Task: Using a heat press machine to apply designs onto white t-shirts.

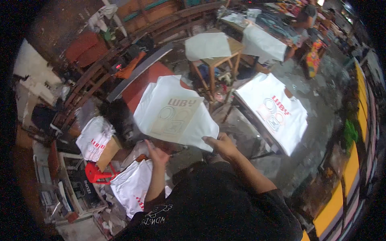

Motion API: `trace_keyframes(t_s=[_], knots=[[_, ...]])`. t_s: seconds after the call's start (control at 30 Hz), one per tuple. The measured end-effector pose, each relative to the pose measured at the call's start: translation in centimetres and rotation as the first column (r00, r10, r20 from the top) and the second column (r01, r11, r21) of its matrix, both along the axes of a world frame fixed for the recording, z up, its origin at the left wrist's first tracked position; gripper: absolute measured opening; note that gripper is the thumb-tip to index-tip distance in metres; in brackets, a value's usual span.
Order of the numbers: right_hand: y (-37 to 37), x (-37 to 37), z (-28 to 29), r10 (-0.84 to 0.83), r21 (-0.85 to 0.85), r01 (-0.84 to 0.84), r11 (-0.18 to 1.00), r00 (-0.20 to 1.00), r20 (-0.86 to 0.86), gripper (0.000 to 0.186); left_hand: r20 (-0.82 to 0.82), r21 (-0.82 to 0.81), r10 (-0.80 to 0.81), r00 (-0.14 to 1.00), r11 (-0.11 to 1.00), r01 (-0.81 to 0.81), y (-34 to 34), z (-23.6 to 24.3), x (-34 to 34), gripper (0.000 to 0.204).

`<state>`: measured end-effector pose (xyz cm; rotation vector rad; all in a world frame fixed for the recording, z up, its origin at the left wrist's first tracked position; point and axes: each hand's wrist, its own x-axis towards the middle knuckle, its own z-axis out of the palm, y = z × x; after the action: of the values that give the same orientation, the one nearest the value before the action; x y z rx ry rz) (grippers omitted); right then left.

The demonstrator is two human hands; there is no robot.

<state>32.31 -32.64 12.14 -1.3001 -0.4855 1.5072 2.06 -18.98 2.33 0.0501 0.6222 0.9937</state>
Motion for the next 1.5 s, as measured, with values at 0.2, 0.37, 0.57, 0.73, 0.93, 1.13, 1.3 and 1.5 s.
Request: trace_keyframes(t_s=[0.2,0.37,0.57,0.73,0.93,1.13,1.3,1.5], knots=[[-7.7,4.5,7.5,-0.215,0.149,0.215,0.965,0.977,-0.014,0.020,-0.286,-0.095,-0.032,0.958,0.995,0.005,6.8,-3.7,-2.7,0.047],[-16.5,9.1,11.3,-0.514,0.192,0.483,0.854,0.839,0.180,0.028,-0.358,0.135,-0.047,0.932,0.986,0.101,8.2,5.9,4.4,0.027],[-26.8,13.1,14.1,-0.880,0.269,0.855,0.443,0.472,-0.050,0.027,-0.587,0.437,-0.082,0.805,0.806,0.400,9.2,20.9,24.0,0.029],[-30.8,18.6,12.3,-0.989,0.225,0.969,0.106,0.126,-0.075,0.023,-0.686,0.505,-0.235,0.689,0.529,0.683,9.9,25.8,40.4,0.034],[-31.3,33.9,7.3,-0.998,0.015,1.000,-0.001,0.000,-0.066,0.021,-0.841,0.367,-0.382,0.383,0.117,0.923,13.3,23.2,59.5,0.037],[-29.8,45.2,11.1,-0.992,0.161,0.979,0.125,0.123,0.024,0.022,-0.824,0.435,-0.352,0.444,0.107,0.894,14.5,23.7,69.5,0.036],[-29.5,44.3,12.5,-0.984,0.235,0.966,0.112,0.075,0.161,0.027,-0.769,0.536,-0.383,0.512,0.050,0.843,15.0,22.8,67.3,0.039],[-29.4,39.4,2.4,-0.954,0.180,0.971,0.156,0.101,0.281,0.025,-0.773,0.420,-0.452,0.444,0.160,0.893,14.7,11.5,62.3,0.036]])
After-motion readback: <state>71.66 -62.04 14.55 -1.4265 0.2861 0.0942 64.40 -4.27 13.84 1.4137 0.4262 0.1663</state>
